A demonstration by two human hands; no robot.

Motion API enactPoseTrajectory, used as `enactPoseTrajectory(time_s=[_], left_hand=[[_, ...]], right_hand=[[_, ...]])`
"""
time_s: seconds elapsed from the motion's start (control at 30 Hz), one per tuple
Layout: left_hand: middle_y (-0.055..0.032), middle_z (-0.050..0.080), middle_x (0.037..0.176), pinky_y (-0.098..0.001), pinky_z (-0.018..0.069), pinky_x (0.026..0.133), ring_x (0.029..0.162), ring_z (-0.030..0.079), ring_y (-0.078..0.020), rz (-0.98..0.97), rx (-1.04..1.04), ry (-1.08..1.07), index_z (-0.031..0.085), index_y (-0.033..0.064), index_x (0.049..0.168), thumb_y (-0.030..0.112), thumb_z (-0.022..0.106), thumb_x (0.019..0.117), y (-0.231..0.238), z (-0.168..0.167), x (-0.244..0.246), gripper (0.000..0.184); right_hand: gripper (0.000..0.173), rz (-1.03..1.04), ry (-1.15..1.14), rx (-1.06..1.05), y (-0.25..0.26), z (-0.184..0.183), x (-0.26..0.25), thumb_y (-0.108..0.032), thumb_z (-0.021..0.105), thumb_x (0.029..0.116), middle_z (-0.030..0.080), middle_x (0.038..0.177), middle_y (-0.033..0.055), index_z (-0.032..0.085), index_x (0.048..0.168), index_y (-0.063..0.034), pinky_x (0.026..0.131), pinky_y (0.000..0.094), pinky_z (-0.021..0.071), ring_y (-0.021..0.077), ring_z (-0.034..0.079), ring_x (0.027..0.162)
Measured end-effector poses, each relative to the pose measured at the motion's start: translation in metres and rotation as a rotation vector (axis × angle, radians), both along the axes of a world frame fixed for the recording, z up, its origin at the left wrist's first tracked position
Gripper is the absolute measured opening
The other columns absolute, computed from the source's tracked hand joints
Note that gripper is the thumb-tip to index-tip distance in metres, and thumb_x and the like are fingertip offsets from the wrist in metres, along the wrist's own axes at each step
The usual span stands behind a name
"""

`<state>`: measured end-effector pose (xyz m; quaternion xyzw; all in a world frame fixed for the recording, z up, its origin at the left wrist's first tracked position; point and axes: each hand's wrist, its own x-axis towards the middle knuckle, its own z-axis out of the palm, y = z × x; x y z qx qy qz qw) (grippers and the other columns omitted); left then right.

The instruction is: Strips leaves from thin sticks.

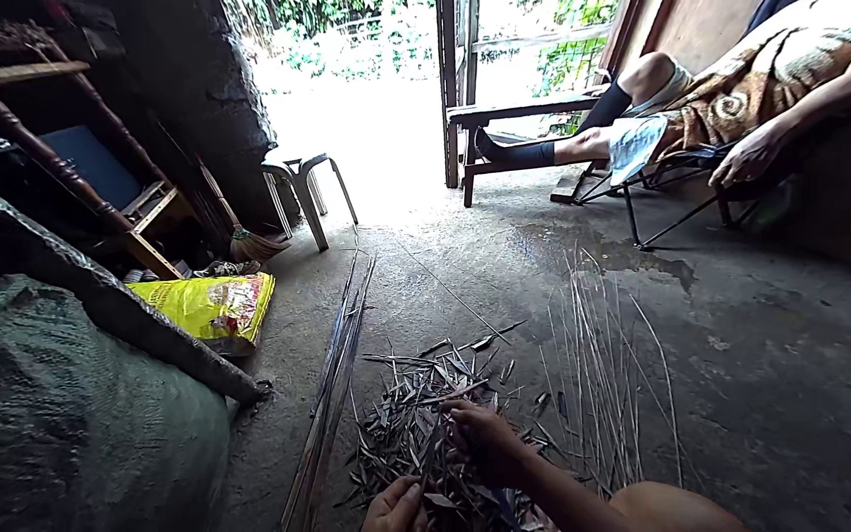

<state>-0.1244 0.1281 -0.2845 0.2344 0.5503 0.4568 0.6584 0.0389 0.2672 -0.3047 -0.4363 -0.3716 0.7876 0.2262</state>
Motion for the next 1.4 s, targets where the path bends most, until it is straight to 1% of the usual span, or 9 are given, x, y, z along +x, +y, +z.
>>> enactPoseTrajectory(time_s=[0.17, 0.3, 0.43, 0.57, 0.77, 0.93, 1.1, 1.33, 1.4], left_hand=[[0.0042, 0.051, 0.059, -0.0164, 0.0397, 0.046, 0.046, 0.045, -0.0019, 0.043, -0.009, 0.154, 0.060, 0.0019, 0.100, 0.008, 0.040, 0.1100, 0.006, -0.002, 0.003, 0.024], [0.0009, 0.058, 0.068, -0.0202, 0.0492, 0.053, 0.054, 0.055, -0.0052, 0.021, 0.005, 0.213, 0.061, 0.0018, 0.102, 0.007, 0.048, 0.1072, 0.009, -0.001, 0.010, 0.015], [-0.0035, 0.066, 0.068, -0.0238, 0.0547, 0.054, 0.056, 0.064, -0.0100, -0.069, -0.060, 0.192, 0.061, 0.0002, 0.106, 0.015, 0.036, 0.1124, 0.013, 0.009, 0.009, 0.029], [-0.0012, 0.060, 0.060, -0.0220, 0.0514, 0.049, 0.049, 0.058, -0.0082, -0.025, -0.090, 0.193, 0.061, 0.0000, 0.098, 0.012, 0.038, 0.1118, 0.014, 0.007, 0.009, 0.029], [0.0034, 0.049, 0.054, -0.0175, 0.0431, 0.045, 0.044, 0.047, -0.0039, 0.055, -0.070, 0.223, 0.059, 0.0021, 0.093, 0.011, 0.039, 0.1116, 0.018, 0.007, 0.007, 0.028], [0.0045, 0.048, 0.055, -0.0160, 0.0401, 0.045, 0.044, 0.045, -0.0022, 0.055, -0.054, 0.159, 0.059, 0.0037, 0.093, 0.009, 0.038, 0.1113, 0.016, 0.007, 0.015, 0.028], [0.0064, 0.043, 0.053, -0.0144, 0.0348, 0.041, 0.041, 0.038, -0.0004, 0.073, -0.074, 0.022, 0.055, 0.0051, 0.094, 0.009, 0.032, 0.1120, 0.016, 0.007, 0.017, 0.030], [0.0062, 0.042, 0.052, -0.0146, 0.0324, 0.041, 0.041, 0.036, -0.0005, 0.081, -0.065, 0.020, 0.056, 0.0043, 0.094, 0.009, 0.033, 0.1120, 0.016, 0.006, 0.017, 0.030], [0.0071, 0.039, 0.053, -0.0141, 0.0308, 0.040, 0.040, 0.035, -0.0002, 0.057, -0.082, -0.001, 0.055, 0.0052, 0.093, 0.012, 0.032, 0.1127, 0.016, 0.008, 0.016, 0.031]], right_hand=[[0.024, 0.257, 0.011, 0.097, -0.027, 0.004, -0.004, -0.026, 0.043, 0.1059, 0.044, 0.059, -0.0065, 0.057, 0.115, -0.0087, 0.044, 0.0217, 0.0386, 0.0046, 0.042, 0.045], [0.013, 0.243, -0.003, 0.148, -0.036, 0.002, -0.011, -0.017, 0.057, 0.1029, 0.051, 0.062, -0.0044, 0.061, 0.096, -0.0076, 0.047, 0.0220, 0.0414, 0.0047, 0.046, 0.048], [0.013, 0.202, -0.057, 0.152, -0.027, 0.009, -0.012, -0.012, 0.052, 0.1054, 0.053, 0.063, -0.0023, 0.060, 0.098, -0.0049, 0.046, 0.0218, 0.0411, 0.0055, 0.047, 0.048], [0.021, 0.339, -0.163, 0.386, -0.020, 0.004, -0.007, -0.019, 0.048, 0.1077, 0.050, 0.067, -0.0025, 0.061, 0.100, -0.0048, 0.053, 0.0238, 0.0430, 0.0055, 0.047, 0.052], [0.026, 0.695, -0.535, 0.825, -0.030, 0.010, -0.004, -0.019, 0.050, 0.1012, 0.066, 0.090, 0.0202, 0.064, 0.112, 0.0008, 0.080, 0.0561, 0.0505, 0.0355, 0.066, 0.088], [0.026, 0.769, -0.669, 0.863, -0.039, 0.016, -0.013, -0.015, 0.050, 0.1029, 0.070, 0.104, 0.0215, 0.064, 0.119, -0.0002, 0.091, 0.0577, 0.0507, 0.0380, 0.068, 0.104], [0.024, 0.678, -0.819, 1.086, -0.043, 0.011, -0.017, -0.014, 0.051, 0.1015, 0.071, 0.101, 0.0207, 0.067, 0.114, 0.0000, 0.080, 0.0547, 0.0549, 0.0378, 0.072, 0.095], [0.021, 0.576, -0.884, 1.158, -0.046, 0.004, -0.018, -0.013, 0.055, 0.0982, 0.072, 0.094, 0.0189, 0.069, 0.106, 0.0004, 0.072, 0.0522, 0.0564, 0.0358, 0.073, 0.087], [0.024, 0.599, -0.901, 1.032, -0.040, 0.009, -0.018, -0.013, 0.051, 0.1014, 0.072, 0.102, 0.0198, 0.067, 0.112, 0.0006, 0.081, 0.0546, 0.0554, 0.0370, 0.072, 0.096]])
